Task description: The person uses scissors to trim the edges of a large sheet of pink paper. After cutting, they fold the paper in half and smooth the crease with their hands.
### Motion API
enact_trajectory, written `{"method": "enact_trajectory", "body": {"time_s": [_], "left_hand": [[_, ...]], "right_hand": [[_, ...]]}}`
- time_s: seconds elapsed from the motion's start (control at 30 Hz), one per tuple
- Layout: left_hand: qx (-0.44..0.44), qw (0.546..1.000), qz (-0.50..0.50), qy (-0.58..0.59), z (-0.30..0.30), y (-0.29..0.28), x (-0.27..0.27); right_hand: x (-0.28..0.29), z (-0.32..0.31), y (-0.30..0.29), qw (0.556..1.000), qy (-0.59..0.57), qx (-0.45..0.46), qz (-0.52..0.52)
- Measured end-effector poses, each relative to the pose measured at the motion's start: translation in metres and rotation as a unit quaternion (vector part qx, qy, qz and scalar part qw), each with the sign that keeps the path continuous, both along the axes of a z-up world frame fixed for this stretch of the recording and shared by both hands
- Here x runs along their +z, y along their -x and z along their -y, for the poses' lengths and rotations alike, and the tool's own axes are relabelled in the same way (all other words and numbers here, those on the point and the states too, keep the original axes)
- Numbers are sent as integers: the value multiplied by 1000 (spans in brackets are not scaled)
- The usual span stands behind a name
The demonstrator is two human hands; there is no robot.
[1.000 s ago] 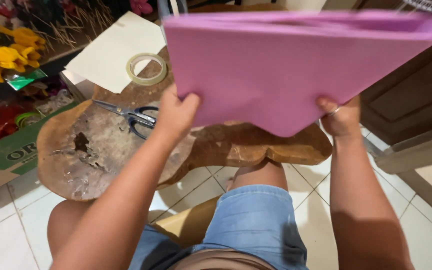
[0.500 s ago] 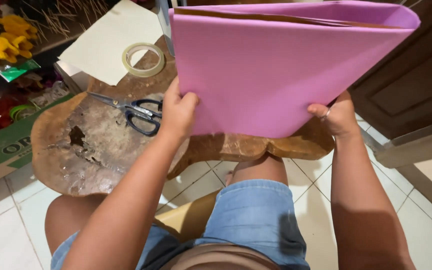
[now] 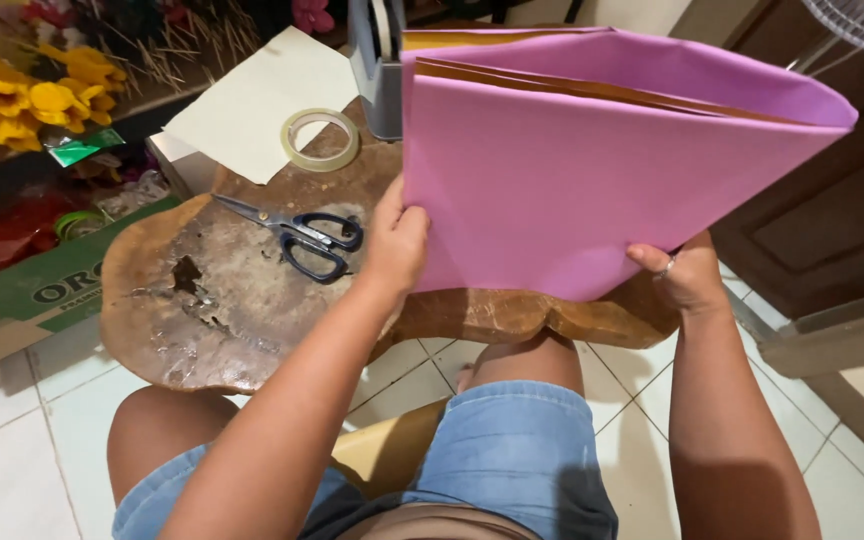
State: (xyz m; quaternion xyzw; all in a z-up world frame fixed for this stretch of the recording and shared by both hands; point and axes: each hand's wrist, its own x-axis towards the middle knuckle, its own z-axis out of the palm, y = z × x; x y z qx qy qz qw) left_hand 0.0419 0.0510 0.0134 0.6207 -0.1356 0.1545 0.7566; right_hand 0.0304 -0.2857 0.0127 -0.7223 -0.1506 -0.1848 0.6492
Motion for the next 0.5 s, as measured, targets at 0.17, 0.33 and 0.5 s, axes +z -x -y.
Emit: {"method": "enact_trajectory", "body": {"time_s": [0.17, 0.33, 0.5], "left_hand": [[-8, 999, -5, -47, 0, 17, 27], [-11, 995, -37, -90, 0, 15, 34], [-30, 962, -255, -99, 2, 37, 103]], "right_hand": [[5, -5, 3, 1000, -15, 3, -7], [1, 16, -4, 997, 62, -36, -13], [71, 5, 19, 979, 157, -42, -126]]}}
